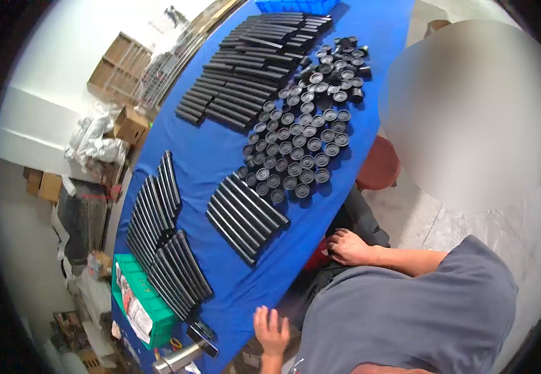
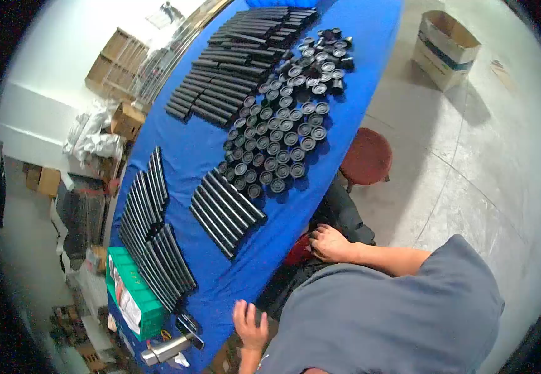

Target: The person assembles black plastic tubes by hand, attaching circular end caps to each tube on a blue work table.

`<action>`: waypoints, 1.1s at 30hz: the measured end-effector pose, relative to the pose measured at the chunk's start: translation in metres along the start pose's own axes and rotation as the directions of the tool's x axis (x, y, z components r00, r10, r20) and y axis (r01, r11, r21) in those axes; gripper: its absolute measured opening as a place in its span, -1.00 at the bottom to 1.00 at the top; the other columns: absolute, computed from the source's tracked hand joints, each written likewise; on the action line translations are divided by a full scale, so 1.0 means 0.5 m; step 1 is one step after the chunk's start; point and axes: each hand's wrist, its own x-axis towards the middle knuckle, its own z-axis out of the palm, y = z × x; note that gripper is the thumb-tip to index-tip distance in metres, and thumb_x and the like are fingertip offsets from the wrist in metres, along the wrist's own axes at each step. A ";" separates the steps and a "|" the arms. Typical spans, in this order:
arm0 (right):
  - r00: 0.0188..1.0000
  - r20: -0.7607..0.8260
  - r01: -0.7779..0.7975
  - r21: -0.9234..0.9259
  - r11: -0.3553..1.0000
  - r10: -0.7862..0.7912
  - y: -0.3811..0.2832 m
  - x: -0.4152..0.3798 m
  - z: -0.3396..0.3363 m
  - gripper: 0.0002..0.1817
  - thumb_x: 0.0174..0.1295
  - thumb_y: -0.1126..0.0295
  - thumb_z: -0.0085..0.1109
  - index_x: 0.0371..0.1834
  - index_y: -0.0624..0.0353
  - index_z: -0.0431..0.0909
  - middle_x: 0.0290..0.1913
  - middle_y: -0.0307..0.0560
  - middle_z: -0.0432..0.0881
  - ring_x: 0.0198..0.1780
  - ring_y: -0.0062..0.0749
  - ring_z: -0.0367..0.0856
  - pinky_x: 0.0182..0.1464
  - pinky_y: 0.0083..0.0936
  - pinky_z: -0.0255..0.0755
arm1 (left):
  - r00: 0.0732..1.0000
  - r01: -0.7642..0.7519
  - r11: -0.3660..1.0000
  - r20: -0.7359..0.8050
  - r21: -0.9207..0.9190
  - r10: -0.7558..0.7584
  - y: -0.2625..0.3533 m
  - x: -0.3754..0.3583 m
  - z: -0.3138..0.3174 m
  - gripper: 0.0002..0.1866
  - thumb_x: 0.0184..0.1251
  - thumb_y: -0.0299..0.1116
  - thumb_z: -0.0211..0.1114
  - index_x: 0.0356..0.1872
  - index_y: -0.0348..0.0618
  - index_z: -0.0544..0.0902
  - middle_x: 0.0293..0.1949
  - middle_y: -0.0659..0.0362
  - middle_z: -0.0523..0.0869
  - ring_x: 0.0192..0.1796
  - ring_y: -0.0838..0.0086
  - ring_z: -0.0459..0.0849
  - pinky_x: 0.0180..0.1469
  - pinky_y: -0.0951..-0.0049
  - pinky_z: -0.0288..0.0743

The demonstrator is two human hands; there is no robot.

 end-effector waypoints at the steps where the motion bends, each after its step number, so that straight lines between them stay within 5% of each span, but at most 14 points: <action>1: 1.000 0.021 -0.013 0.026 1.000 0.012 -0.002 0.003 -0.002 -0.70 0.34 0.18 0.23 -0.35 0.22 0.65 -0.23 0.11 0.67 -0.03 0.06 0.64 0.23 -0.06 0.44 | 0.998 0.064 0.994 0.001 -0.086 -0.065 0.028 -0.039 -0.002 -0.50 0.29 -0.31 0.44 0.22 -0.24 0.58 0.23 -0.17 0.61 0.28 -0.11 0.58 0.33 -0.14 0.45; 2: 0.982 0.186 -0.054 0.085 0.995 0.038 0.001 0.005 -0.010 -0.73 0.30 0.23 0.28 -0.15 0.25 0.66 -0.06 0.12 0.67 0.10 0.09 0.60 0.31 -0.05 0.41 | 0.928 0.373 0.914 0.075 -0.161 -0.366 0.052 -0.087 0.002 -0.54 0.31 -0.33 0.43 0.19 -0.25 0.59 0.11 -0.10 0.67 0.20 0.00 0.62 0.28 -0.04 0.49; 3: 0.992 0.115 -0.057 0.116 0.992 0.044 -0.003 0.003 -0.036 -0.70 0.28 0.26 0.30 -0.07 0.25 0.63 0.01 0.14 0.64 0.15 0.10 0.57 0.33 -0.03 0.39 | 0.768 0.640 0.738 0.163 -0.213 -0.619 0.074 -0.141 0.012 -0.58 0.33 -0.35 0.42 0.17 -0.26 0.61 -0.02 -0.03 0.72 0.11 0.10 0.67 0.23 0.06 0.54; 5: 0.997 -0.039 -0.058 0.151 0.987 0.065 -0.006 0.001 -0.112 -0.59 0.24 0.30 0.35 0.10 0.26 0.57 0.15 0.17 0.58 0.23 0.13 0.51 0.37 0.00 0.35 | 0.280 0.928 0.215 0.191 -0.304 -0.941 0.084 -0.247 0.084 -0.63 0.47 -0.30 0.29 0.19 -0.26 0.60 -0.14 0.07 0.74 0.01 0.27 0.68 0.11 0.20 0.58; 6: 0.989 -0.016 -0.145 0.133 0.981 0.148 -0.001 -0.029 -0.135 -0.38 0.18 0.35 0.41 0.30 0.26 0.44 0.31 0.21 0.44 0.34 0.19 0.40 0.43 0.05 0.29 | 0.052 0.915 -0.053 0.248 -0.400 -0.967 0.082 -0.287 0.125 -0.63 0.47 -0.30 0.29 0.18 -0.26 0.60 -0.15 0.07 0.74 0.00 0.27 0.68 0.11 0.21 0.58; 8: 0.959 0.053 -0.281 0.090 0.955 0.277 0.009 -0.091 -0.181 -0.29 0.18 0.30 0.44 0.37 0.29 0.38 0.40 0.33 0.34 0.41 0.30 0.33 0.47 0.09 0.24 | -0.208 0.598 -0.517 0.504 -0.612 -0.838 0.096 -0.304 0.187 -0.64 0.48 -0.29 0.29 0.17 -0.26 0.60 -0.15 0.07 0.74 -0.01 0.28 0.68 0.10 0.21 0.58; 12: 0.905 0.189 -0.398 0.059 0.915 0.382 0.009 -0.208 -0.247 -0.29 0.21 0.28 0.45 0.37 0.27 0.32 0.36 0.38 0.32 0.36 0.34 0.33 0.38 0.07 0.29 | -0.248 0.213 -0.736 0.693 -0.642 -0.677 0.117 -0.282 0.263 -0.66 0.48 -0.28 0.28 0.14 -0.26 0.61 -0.17 0.07 0.73 -0.04 0.28 0.68 0.07 0.22 0.57; 14: 0.844 0.321 -0.463 0.035 0.886 0.429 0.016 -0.224 -0.261 -0.40 0.24 0.25 0.43 0.27 0.24 0.41 0.23 0.26 0.48 0.28 0.23 0.43 0.31 0.03 0.36 | -0.261 0.132 -0.745 0.702 -0.654 -0.662 0.135 -0.270 0.280 -0.67 0.49 -0.27 0.28 0.12 -0.26 0.61 -0.18 0.07 0.73 -0.05 0.29 0.67 0.06 0.22 0.57; 18: 0.781 0.502 -0.555 0.285 0.781 0.372 0.032 -0.166 -0.260 -0.69 0.30 0.23 0.32 -0.03 0.22 0.65 -0.18 0.13 0.69 -0.14 -0.03 0.71 -0.16 -0.18 0.58 | -0.291 0.018 -0.743 0.707 -0.669 -0.644 0.172 -0.249 0.306 -0.68 0.49 -0.26 0.28 0.09 -0.26 0.61 -0.19 0.08 0.73 -0.07 0.30 0.67 0.03 0.22 0.57; 21: 0.719 0.602 -0.590 0.267 0.762 0.347 0.023 -0.069 -0.278 -0.72 0.32 0.24 0.28 -0.10 0.25 0.70 -0.21 0.17 0.71 -0.23 -0.10 0.72 -0.28 -0.28 0.55 | -0.311 -0.020 -0.737 0.705 -0.675 -0.637 0.189 -0.249 0.315 -0.69 0.50 -0.25 0.27 0.07 -0.25 0.61 -0.20 0.08 0.73 -0.09 0.30 0.67 0.01 0.23 0.56; 28: 0.652 0.737 -0.563 0.315 0.764 0.176 0.051 0.055 -0.230 -0.67 0.38 0.25 0.24 -0.04 0.36 0.67 -0.26 0.08 0.69 -0.23 -0.15 0.69 -0.15 -0.33 0.52 | -0.350 -0.128 -0.717 0.707 -0.686 -0.614 0.220 -0.258 0.320 -0.71 0.51 -0.23 0.27 0.02 -0.25 0.61 -0.23 0.08 0.73 -0.14 0.32 0.66 -0.03 0.24 0.56; 33: 0.482 0.876 -0.569 0.323 0.756 -0.012 0.022 0.143 -0.222 -0.64 0.40 0.24 0.22 0.01 0.37 0.63 -0.26 -0.01 0.67 -0.15 -0.36 0.66 -0.09 -0.39 0.49 | -0.369 -0.197 -0.696 0.710 -0.691 -0.600 0.250 -0.260 0.327 -0.72 0.51 -0.21 0.26 -0.02 -0.25 0.61 -0.25 0.08 0.72 -0.17 0.33 0.66 -0.06 0.25 0.55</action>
